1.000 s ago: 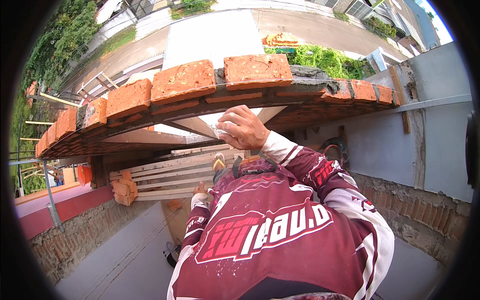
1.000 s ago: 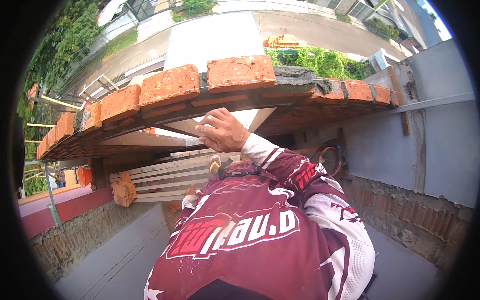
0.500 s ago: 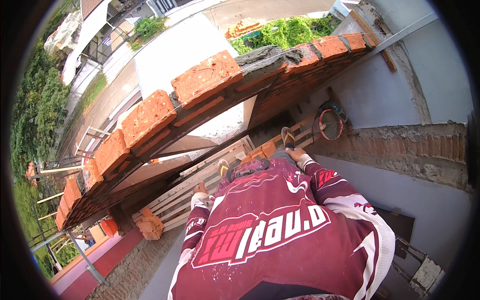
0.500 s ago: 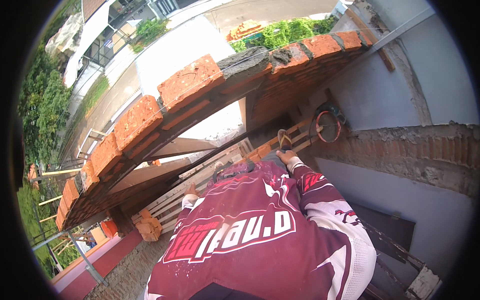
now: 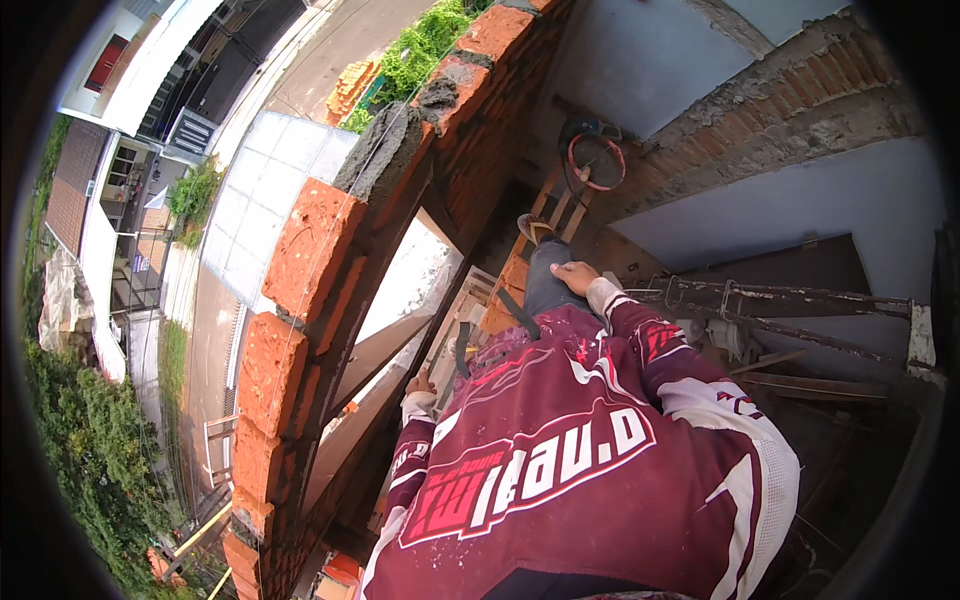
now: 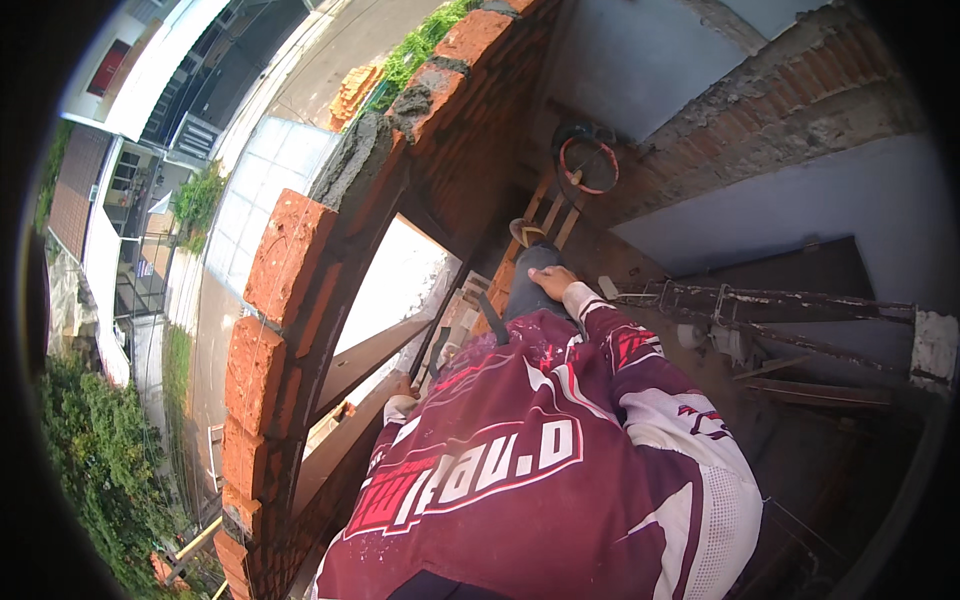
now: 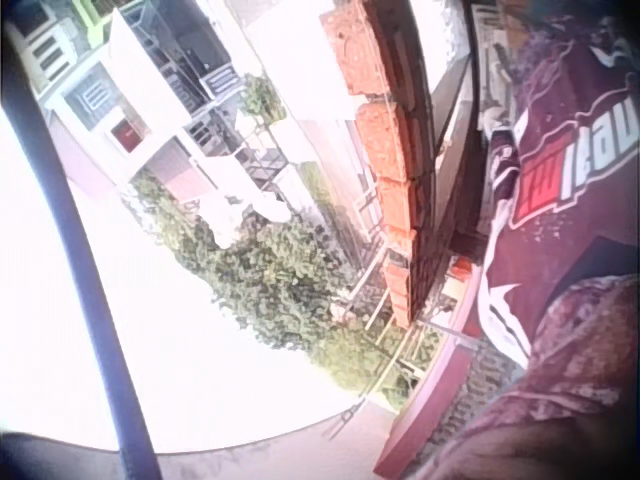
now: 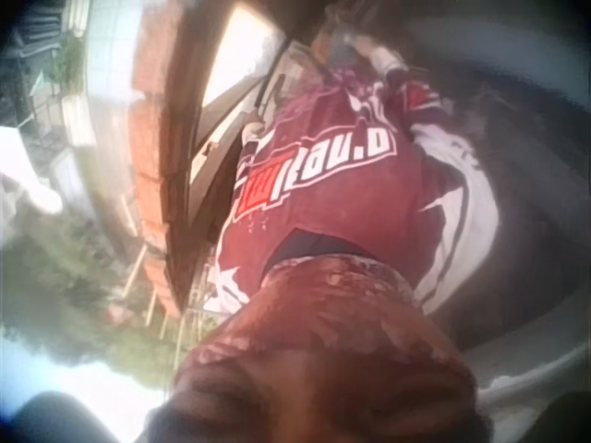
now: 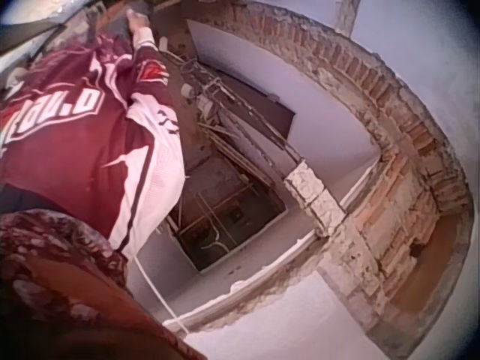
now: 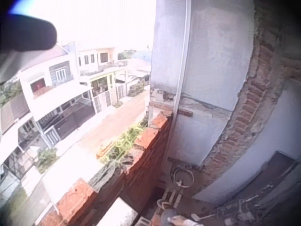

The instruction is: The person scoops mortar from a bucket with a trowel and spreads it along a brick wall. The person then picks up red bricks and places them onto the mortar bed, tapping them into alignment. The person repeats this process, adding mortar and bricks to extend the wall.

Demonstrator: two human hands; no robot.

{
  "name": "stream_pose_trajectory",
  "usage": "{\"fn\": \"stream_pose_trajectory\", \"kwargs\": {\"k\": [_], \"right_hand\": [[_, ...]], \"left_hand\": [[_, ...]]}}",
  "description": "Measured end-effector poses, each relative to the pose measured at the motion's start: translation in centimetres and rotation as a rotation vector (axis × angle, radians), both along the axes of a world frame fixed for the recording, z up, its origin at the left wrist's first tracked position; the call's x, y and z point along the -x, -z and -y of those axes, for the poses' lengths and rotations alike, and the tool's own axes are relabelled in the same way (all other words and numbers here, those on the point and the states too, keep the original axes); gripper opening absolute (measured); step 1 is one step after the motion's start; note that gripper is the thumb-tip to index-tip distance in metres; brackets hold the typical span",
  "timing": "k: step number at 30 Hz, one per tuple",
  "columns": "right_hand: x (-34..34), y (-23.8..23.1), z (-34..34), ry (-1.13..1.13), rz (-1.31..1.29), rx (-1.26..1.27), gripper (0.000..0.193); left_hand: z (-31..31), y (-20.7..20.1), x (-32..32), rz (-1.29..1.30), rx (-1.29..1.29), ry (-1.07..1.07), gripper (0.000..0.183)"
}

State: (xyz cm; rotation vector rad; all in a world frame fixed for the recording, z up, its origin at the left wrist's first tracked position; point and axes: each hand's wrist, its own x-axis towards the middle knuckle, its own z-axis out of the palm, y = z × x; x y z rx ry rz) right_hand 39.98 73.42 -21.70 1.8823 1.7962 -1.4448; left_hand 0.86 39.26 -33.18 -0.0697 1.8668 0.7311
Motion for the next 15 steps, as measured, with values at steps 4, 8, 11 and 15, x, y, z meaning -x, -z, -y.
{"fn": "stream_pose_trajectory", "kwargs": {"k": [4, 8, 11, 15], "right_hand": [[-4.4, 0.9, 0.3, 0.299, -0.044, -0.084, 0.056], [-10.4, 5.7, -2.8, 0.333, 0.101, 0.031, 0.053], [-13.4, 11.7, -7.4, 0.078, 0.226, -0.034, 0.054], [-16.4, 16.9, -14.6, 0.321, 0.097, -0.089, 0.044]], "left_hand": [[-3.2, -0.3, 1.0, -0.105, 0.030, 0.320, 0.057], [-8.7, -0.8, 0.9, -0.106, 0.214, 0.206, 0.071], [-12.6, -3.0, -0.3, -0.131, 0.266, 0.578, 0.068], [-19.5, -4.0, -7.6, -0.059, 0.172, 0.501, 0.054]]}}
